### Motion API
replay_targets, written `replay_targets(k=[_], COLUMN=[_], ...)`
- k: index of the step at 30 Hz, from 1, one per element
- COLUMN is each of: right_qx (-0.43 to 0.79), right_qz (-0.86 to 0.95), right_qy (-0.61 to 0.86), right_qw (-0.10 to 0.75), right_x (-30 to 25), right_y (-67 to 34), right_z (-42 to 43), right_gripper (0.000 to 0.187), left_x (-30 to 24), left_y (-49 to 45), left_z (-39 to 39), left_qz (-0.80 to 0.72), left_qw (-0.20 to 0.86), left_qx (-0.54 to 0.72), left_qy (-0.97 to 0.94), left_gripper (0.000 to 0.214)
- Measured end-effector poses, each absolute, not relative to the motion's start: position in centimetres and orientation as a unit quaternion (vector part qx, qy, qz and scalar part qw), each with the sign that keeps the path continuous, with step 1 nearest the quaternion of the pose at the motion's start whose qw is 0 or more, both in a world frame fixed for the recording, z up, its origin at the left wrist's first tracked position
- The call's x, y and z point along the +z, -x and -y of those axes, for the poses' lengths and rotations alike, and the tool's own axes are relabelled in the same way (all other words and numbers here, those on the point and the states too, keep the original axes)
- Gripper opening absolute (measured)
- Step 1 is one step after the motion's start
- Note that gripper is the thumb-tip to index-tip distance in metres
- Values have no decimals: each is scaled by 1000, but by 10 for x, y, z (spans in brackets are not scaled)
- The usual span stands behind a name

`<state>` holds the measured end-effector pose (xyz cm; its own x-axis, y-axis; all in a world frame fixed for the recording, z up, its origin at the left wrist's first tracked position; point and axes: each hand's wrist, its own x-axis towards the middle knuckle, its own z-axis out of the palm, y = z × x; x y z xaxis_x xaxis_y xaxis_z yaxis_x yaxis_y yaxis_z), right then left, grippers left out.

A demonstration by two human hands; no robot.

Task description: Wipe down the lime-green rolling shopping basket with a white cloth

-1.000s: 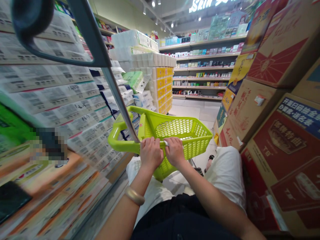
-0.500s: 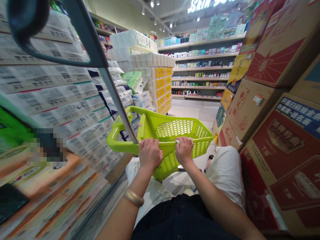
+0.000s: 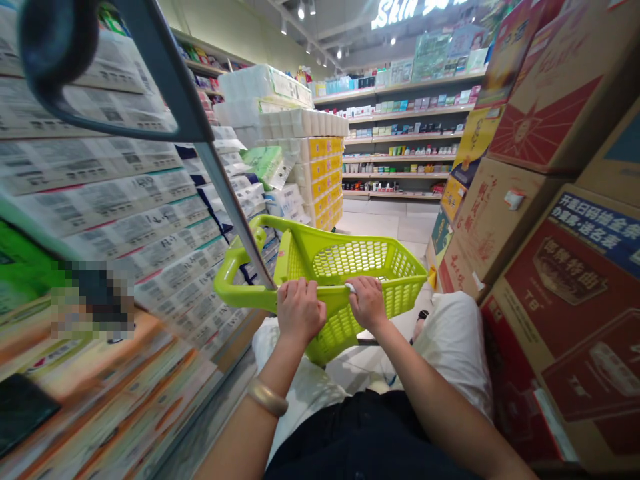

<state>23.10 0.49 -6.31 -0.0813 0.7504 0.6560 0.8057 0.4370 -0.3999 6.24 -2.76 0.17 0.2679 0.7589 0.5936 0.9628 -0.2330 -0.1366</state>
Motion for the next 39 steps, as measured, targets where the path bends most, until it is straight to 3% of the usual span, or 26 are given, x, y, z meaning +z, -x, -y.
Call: replay_targets(k=[12,21,29,35,39], right_qx=[0,-16,16,-19,-2], right_qz=[783,689,779,740,695], right_qy=[462,572,452,512,535], right_qw=[416,445,434,435,480], right_x=[-52,-59,-47,-64,-59], right_y=[-196,-215,-185,-223,-208], right_z=[-2,-3,4,0,3], right_gripper=[33,25,36,30,28], left_x=[2,0,0,-1,-1], left_y=[-62,-66,-61,-62,-65], left_z=[28,27,28,29,28], left_qz=[571,576,569,569,576], left_qw=[248,247,225,220,232], left_qx=[-198,-203,-209,-215,-205], left_qy=[757,753,763,763,756], left_gripper=[18,19,17,21,21])
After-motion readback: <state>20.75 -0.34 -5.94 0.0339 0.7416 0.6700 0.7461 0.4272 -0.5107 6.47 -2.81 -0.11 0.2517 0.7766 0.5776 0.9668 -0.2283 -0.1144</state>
